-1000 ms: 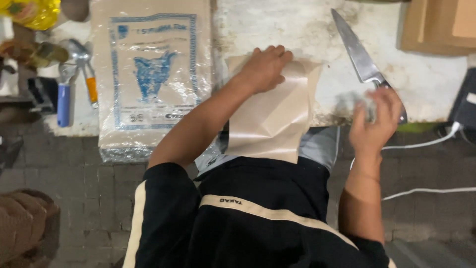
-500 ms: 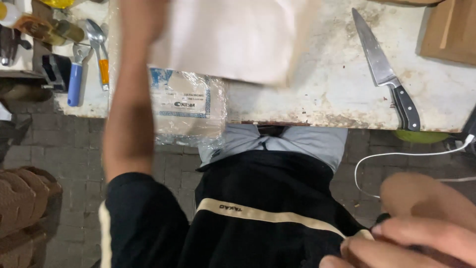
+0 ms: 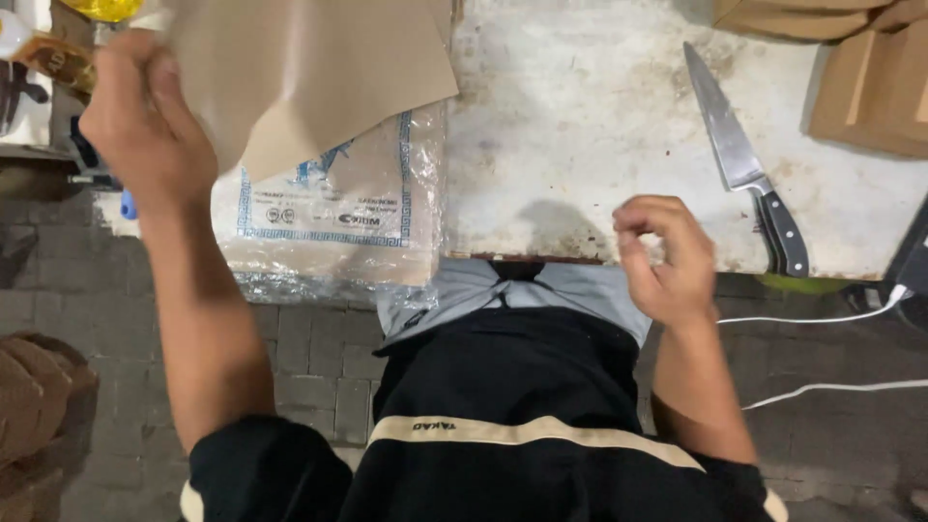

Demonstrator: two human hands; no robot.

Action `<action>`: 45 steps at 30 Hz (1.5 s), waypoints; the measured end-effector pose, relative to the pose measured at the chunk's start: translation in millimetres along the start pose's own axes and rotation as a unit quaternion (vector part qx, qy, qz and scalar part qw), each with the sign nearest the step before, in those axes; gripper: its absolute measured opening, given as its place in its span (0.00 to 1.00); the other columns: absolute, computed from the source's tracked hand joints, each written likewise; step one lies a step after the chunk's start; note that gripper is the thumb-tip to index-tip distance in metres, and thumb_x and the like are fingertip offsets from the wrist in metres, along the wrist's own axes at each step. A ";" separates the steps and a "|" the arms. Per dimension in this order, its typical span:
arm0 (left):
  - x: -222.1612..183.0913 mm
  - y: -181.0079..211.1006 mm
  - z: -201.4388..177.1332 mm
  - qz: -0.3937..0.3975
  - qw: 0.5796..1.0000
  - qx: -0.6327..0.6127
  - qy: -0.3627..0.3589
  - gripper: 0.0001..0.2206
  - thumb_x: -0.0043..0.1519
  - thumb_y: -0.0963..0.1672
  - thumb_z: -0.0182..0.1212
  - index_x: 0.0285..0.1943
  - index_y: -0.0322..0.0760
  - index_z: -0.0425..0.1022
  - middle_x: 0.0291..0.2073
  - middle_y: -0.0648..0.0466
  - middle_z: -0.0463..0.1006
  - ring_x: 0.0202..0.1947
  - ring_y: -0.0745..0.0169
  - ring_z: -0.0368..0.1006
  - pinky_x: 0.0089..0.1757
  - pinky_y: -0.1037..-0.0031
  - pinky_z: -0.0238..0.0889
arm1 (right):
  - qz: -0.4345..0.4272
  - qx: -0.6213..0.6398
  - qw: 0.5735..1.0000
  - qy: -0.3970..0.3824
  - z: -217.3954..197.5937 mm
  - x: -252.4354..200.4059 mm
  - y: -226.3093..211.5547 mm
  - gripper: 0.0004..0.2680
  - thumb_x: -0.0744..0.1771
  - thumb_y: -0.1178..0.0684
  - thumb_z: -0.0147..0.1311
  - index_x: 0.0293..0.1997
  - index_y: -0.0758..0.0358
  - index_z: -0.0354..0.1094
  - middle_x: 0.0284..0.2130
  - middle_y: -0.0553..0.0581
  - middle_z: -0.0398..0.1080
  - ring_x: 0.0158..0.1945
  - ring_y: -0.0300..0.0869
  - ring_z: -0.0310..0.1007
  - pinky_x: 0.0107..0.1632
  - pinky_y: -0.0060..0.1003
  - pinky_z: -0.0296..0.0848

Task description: Cutting paper liners and placing them into small cardboard boxes.

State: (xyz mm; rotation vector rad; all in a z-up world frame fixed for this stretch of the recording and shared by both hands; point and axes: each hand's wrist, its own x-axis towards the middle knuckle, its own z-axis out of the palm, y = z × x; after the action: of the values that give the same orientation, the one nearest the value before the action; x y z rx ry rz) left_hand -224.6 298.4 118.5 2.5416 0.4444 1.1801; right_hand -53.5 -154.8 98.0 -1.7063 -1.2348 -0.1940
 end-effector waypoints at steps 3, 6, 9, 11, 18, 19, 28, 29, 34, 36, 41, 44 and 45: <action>29.0 76.1 -13.4 0.258 0.958 0.120 -0.038 0.16 0.62 0.30 0.49 0.52 0.26 0.80 0.41 0.44 0.85 0.31 0.53 0.73 0.33 0.68 0.60 | 0.281 0.105 0.954 -0.004 7.3 -25.7 25.0 0.13 0.68 0.55 0.51 0.58 0.64 0.56 0.54 0.58 0.60 0.51 0.45 0.67 0.50 0.36 0.70; 35.0 161.3 5.1 0.331 0.942 0.030 -0.054 0.10 0.70 0.31 0.72 0.39 0.31 0.81 0.37 0.48 0.85 0.35 0.59 0.78 0.35 0.71 0.73 | 0.248 0.096 0.963 0.038 -1.4 -35.8 39.2 0.29 0.64 0.53 0.61 0.69 0.62 0.42 0.65 0.66 0.49 0.59 0.53 0.63 0.52 0.40 0.67; -2.5 212.7 64.2 0.454 0.890 0.008 0.027 0.03 0.65 0.41 0.64 0.42 0.38 0.75 0.46 0.44 0.77 0.43 0.55 0.75 0.43 0.69 0.63 | 0.157 0.035 0.986 0.043 -8.1 -35.8 54.3 0.39 0.62 0.55 0.69 0.75 0.52 0.34 0.71 0.64 0.41 0.58 0.52 0.67 0.49 0.38 0.69; -46.6 227.7 111.1 0.390 0.919 0.018 -0.052 0.05 0.63 0.41 0.52 0.41 0.40 0.75 0.37 0.48 0.76 0.34 0.54 0.73 0.30 0.74 0.62 | 0.062 0.011 0.997 0.040 -2.4 -39.3 74.6 0.42 0.61 0.61 0.71 0.77 0.55 0.31 0.69 0.66 0.39 0.51 0.55 0.66 0.45 0.43 0.69; -139.5 219.5 207.4 0.327 0.938 -0.023 -0.112 0.06 0.62 0.42 0.53 0.43 0.37 0.75 0.37 0.45 0.73 0.36 0.47 0.71 0.29 0.69 0.63 | 0.049 -0.177 0.977 -0.107 13.6 -67.4 87.6 0.26 0.54 0.65 0.69 0.57 0.52 0.72 0.59 0.66 0.62 0.57 0.67 0.65 0.57 0.58 0.65; -143.2 219.6 210.1 0.324 0.938 -0.029 -0.121 0.06 0.62 0.41 0.54 0.45 0.37 0.75 0.37 0.45 0.74 0.37 0.47 0.72 0.30 0.69 0.63 | 0.053 -0.181 0.976 -0.110 16.1 -73.1 92.0 0.24 0.54 0.67 0.66 0.52 0.52 0.75 0.57 0.61 0.66 0.58 0.62 0.66 0.58 0.54 0.64; -126.5 145.9 204.7 0.270 0.921 -0.056 -0.276 0.05 0.62 0.41 0.56 0.42 0.43 0.78 0.37 0.52 0.80 0.45 0.52 0.75 0.43 0.66 0.63 | 0.164 -0.082 0.982 -0.050 -3.2 -79.1 103.3 0.09 0.67 0.64 0.54 0.47 0.57 0.77 0.44 0.55 0.76 0.50 0.53 0.76 0.54 0.48 0.71; -127.7 129.6 211.8 0.263 0.911 -0.079 -0.307 0.05 0.63 0.41 0.56 0.37 0.43 0.79 0.33 0.54 0.80 0.42 0.54 0.77 0.43 0.68 0.64 | 0.160 -0.085 0.982 -0.047 -5.6 -77.5 107.1 0.09 0.67 0.64 0.55 0.48 0.58 0.76 0.44 0.54 0.76 0.51 0.53 0.75 0.56 0.48 0.69; -85.9 134.8 188.2 0.029 0.867 -0.286 -0.408 0.04 0.64 0.42 0.60 0.43 0.39 0.80 0.32 0.47 0.82 0.36 0.47 0.78 0.37 0.64 0.69 | 0.227 -0.087 0.970 0.005 -8.2 -85.1 113.1 0.06 0.68 0.60 0.62 0.49 0.67 0.73 0.41 0.63 0.75 0.46 0.59 0.75 0.50 0.50 0.72; -88.3 136.7 191.2 -0.057 0.856 -0.291 -0.423 0.05 0.63 0.41 0.62 0.44 0.37 0.80 0.28 0.45 0.81 0.31 0.48 0.79 0.35 0.65 0.71 | 0.254 -0.109 0.961 0.008 -5.1 -89.3 115.7 0.08 0.68 0.59 0.63 0.51 0.70 0.71 0.37 0.67 0.74 0.42 0.61 0.75 0.47 0.51 0.72; -94.2 140.1 207.2 -0.183 0.834 -0.261 -0.451 0.08 0.66 0.43 0.55 0.45 0.31 0.75 0.20 0.51 0.79 0.19 0.67 0.76 0.23 0.77 0.68 | 0.295 -0.124 0.946 0.044 5.5 -74.3 105.0 0.16 0.68 0.60 0.64 0.59 0.69 0.61 0.40 0.69 0.74 0.41 0.59 0.76 0.46 0.51 0.71; -105.3 130.7 225.4 -0.161 0.849 -0.233 -0.446 0.07 0.64 0.43 0.58 0.39 0.31 0.74 0.17 0.52 0.77 0.15 0.66 0.74 0.19 0.78 0.63 | 0.316 -0.115 0.941 0.047 7.1 -62.6 98.1 0.18 0.67 0.61 0.65 0.60 0.70 0.60 0.40 0.70 0.73 0.41 0.61 0.75 0.45 0.53 0.70; -101.7 134.0 221.8 -0.161 0.847 -0.234 -0.449 0.07 0.64 0.43 0.58 0.39 0.31 0.74 0.17 0.52 0.77 0.15 0.66 0.74 0.19 0.78 0.63 | 0.318 -0.115 0.940 0.047 7.1 -65.1 101.2 0.18 0.67 0.61 0.65 0.60 0.70 0.60 0.40 0.70 0.73 0.41 0.61 0.75 0.45 0.53 0.70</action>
State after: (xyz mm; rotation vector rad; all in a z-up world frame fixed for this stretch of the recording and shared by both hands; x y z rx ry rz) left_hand -95.1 105.1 -34.4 2.1418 0.2692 -0.0910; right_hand -6.6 -190.9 -7.1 -2.1829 -0.5529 -0.0261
